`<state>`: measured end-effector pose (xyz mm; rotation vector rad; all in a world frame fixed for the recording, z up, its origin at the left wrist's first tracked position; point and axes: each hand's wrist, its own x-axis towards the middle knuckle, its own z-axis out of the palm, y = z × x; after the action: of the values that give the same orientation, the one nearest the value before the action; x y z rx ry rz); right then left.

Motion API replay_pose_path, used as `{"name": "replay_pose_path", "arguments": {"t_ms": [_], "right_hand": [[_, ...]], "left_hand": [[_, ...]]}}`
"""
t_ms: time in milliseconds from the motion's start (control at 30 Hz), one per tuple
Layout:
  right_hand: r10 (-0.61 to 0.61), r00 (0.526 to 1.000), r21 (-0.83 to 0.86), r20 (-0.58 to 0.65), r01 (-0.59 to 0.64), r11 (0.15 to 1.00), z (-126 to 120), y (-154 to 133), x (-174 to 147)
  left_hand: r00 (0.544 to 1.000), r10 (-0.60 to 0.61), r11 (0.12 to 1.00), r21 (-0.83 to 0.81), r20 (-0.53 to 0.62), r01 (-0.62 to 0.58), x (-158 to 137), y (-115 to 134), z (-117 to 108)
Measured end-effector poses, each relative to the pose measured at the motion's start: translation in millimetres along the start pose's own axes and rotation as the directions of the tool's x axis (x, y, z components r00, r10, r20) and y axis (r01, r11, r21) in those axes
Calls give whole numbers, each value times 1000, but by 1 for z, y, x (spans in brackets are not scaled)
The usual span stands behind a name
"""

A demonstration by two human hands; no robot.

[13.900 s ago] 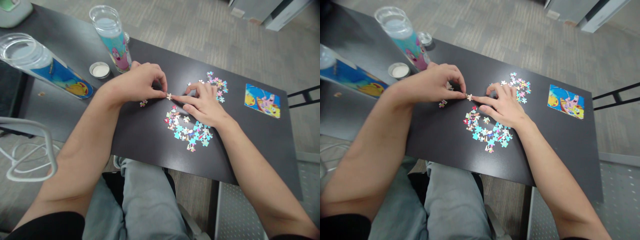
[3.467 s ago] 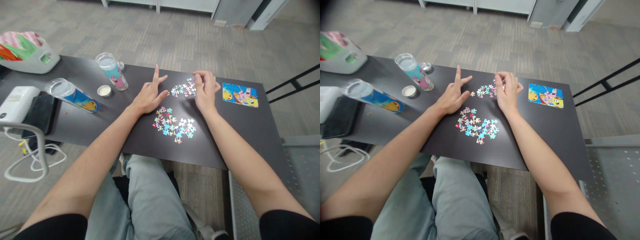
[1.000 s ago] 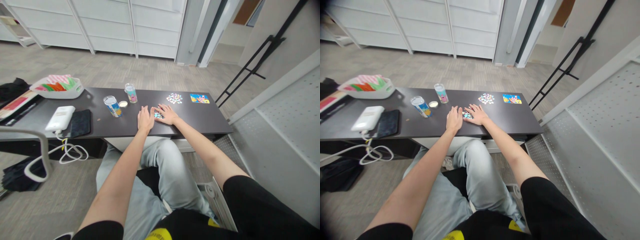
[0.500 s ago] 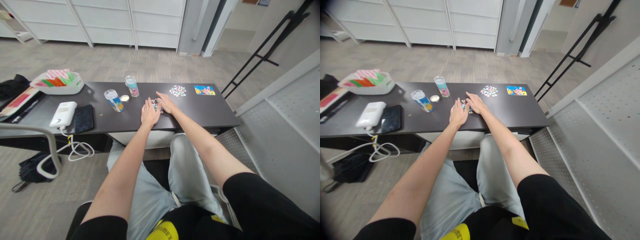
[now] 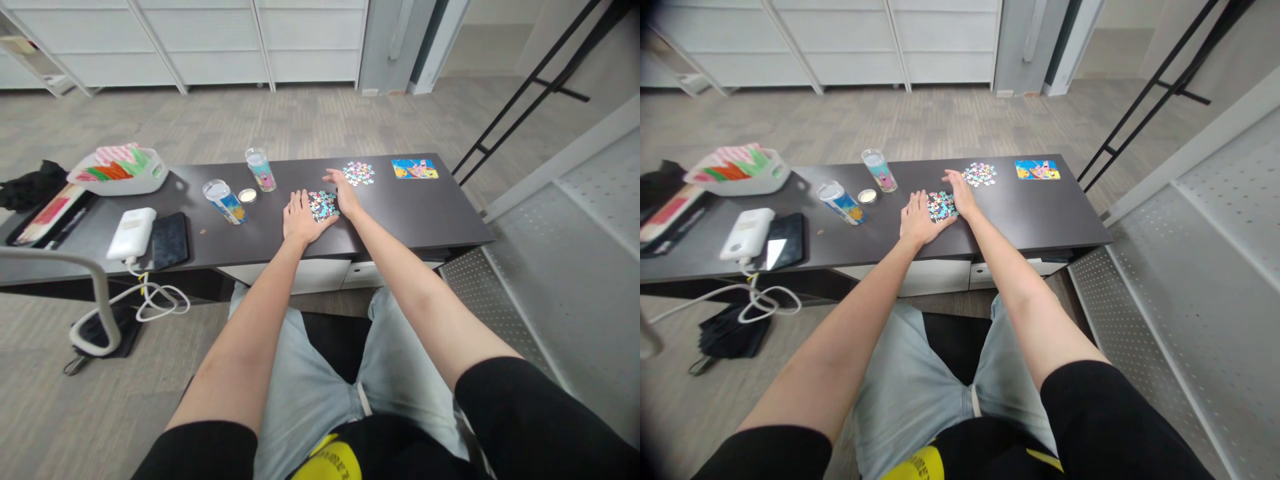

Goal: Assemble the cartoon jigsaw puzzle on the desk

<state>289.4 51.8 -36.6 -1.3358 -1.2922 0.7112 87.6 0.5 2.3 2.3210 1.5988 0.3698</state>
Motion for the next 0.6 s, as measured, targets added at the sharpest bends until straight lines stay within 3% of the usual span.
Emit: {"name": "replay_pose_path", "arguments": {"t_ms": [400, 600], "right_hand": [[43, 999, 146, 11, -44, 988, -3, 5, 3], [87, 994, 262, -59, -69, 963, -5, 8, 5]], "left_hand": [[995, 90, 995, 46, 32, -92, 38, 3, 5], [996, 87, 995, 49, 34, -89, 56, 4, 9]]}}
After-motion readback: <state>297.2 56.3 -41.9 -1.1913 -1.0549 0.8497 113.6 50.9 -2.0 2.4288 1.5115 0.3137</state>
